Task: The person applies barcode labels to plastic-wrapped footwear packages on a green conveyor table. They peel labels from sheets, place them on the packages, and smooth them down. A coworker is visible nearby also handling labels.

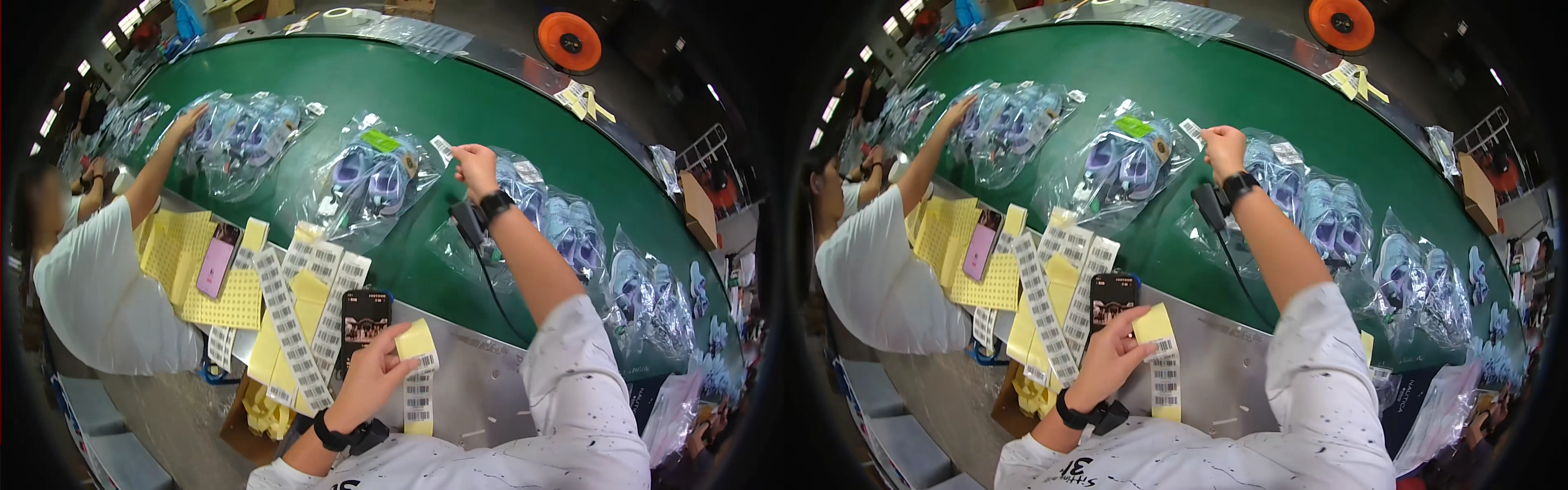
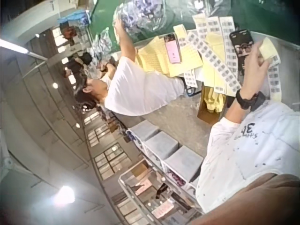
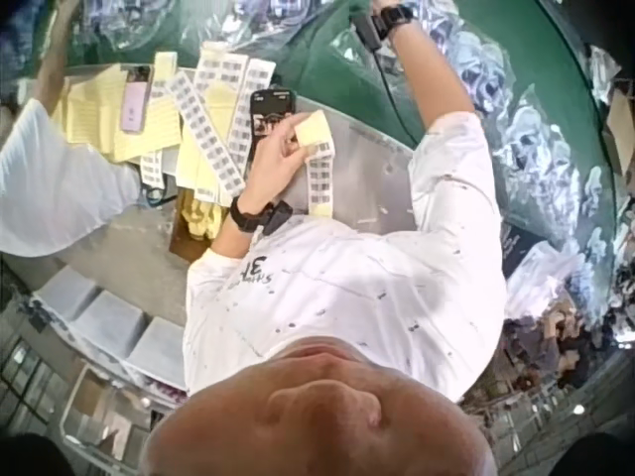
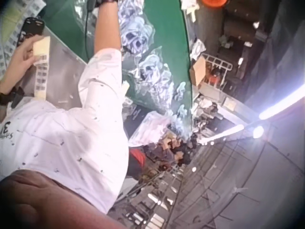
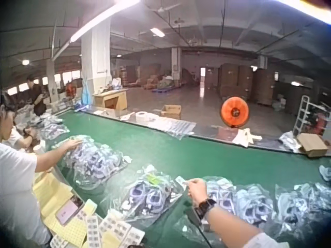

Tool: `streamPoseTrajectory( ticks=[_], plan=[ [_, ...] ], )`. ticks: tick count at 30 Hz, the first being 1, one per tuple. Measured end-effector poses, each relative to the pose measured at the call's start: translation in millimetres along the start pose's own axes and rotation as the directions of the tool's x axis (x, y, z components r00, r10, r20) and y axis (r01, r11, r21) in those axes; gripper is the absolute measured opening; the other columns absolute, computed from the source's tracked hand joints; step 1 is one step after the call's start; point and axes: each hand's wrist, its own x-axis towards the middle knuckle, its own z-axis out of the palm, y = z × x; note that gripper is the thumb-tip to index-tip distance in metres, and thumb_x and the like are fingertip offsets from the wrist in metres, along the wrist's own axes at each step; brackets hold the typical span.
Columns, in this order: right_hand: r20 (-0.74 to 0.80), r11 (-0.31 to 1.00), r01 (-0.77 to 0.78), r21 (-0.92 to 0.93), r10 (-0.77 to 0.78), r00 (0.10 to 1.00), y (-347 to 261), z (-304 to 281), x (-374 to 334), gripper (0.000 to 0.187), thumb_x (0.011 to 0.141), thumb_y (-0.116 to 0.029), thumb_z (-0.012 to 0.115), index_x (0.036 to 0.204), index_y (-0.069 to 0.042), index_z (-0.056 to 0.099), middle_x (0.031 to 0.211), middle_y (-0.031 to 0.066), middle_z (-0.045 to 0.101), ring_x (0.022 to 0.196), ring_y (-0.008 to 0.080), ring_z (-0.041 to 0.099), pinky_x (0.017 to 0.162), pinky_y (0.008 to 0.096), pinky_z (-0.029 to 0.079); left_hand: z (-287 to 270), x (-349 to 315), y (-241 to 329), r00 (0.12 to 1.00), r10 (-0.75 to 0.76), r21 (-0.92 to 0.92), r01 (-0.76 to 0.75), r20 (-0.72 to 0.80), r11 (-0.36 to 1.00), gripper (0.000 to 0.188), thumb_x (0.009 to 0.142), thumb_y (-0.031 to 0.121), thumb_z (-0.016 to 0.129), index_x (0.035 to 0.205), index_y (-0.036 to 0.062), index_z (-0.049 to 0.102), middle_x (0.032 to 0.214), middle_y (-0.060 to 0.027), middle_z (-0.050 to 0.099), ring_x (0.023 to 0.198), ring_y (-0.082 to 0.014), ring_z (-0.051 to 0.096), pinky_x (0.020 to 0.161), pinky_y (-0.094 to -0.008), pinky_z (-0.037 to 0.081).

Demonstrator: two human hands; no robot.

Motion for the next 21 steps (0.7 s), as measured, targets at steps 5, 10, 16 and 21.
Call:
streamPoseTrajectory(
  ticks=[5, 10, 16, 21],
  plan=[
    [-0.066, 0.945, -0.146, -0.294, 0.132, 0.989, 34, 8, 58, 0.01, 0.082, -0.006, 0.068, 0.087, 0.0, 0.062, 0.069, 0.0038, 0.056, 0.052, 0.0102, 0.053, 0.041, 0.0259, 0.043, -9, -5, 3, 0.998, -0.053, 0.02, 0.054, -0.013, 0.998, 0.053, 0.088, -0.006, 0.061, 0.137, -0.0047, 0.041, 0.121, -0.016, 0.061, 0.099, -0.013, 0.064, 0.081, -0.0231, 0.051],
    [-0.062, 0.909, -0.115, -0.401, 0.098, 0.993, 46, 12, 69, 0.012, 0.08, -0.005, 0.07, 0.086, 0.002, 0.062, 0.067, 0.0056, 0.057, 0.05, 0.012, 0.054, 0.04, 0.0272, 0.042, -7, 0, 4, 0.994, -0.112, 0.018, 0.112, 0.016, 0.994, 0.053, 0.088, -0.005, 0.062, 0.137, -0.0052, 0.041, 0.122, -0.0162, 0.061, 0.098, -0.0124, 0.064, 0.081, -0.023, 0.051],
    [-0.064, 0.755, -0.022, -0.655, -0.027, 0.998, 58, 32, 78, 0.016, 0.077, -0.014, 0.072, 0.082, 0.001, 0.07, 0.073, 0.0188, 0.068, 0.065, 0.0296, 0.068, 0.062, 0.0372, 0.055, -5, 1, 3, 0.994, -0.112, 0.01, 0.112, 0.017, 0.994, 0.053, 0.088, -0.006, 0.061, 0.137, -0.006, 0.04, 0.122, -0.0153, 0.062, 0.099, -0.0128, 0.064, 0.082, -0.0239, 0.051],
    [-0.025, 0.576, 0.038, -0.817, -0.1, 0.995, 64, 24, 87, 0.026, 0.077, -0.023, 0.077, 0.074, 0.002, 0.069, 0.064, 0.0139, 0.067, 0.052, 0.0231, 0.067, 0.056, 0.034, 0.054, 1, 6, -1, 0.997, -0.071, -0.016, 0.071, 0.006, 0.997, 0.054, 0.087, -0.001, 0.064, 0.137, -0.0019, 0.044, 0.109, -0.013, 0.067, 0.089, -0.0086, 0.064, 0.075, -0.0229, 0.05]
  ],
)
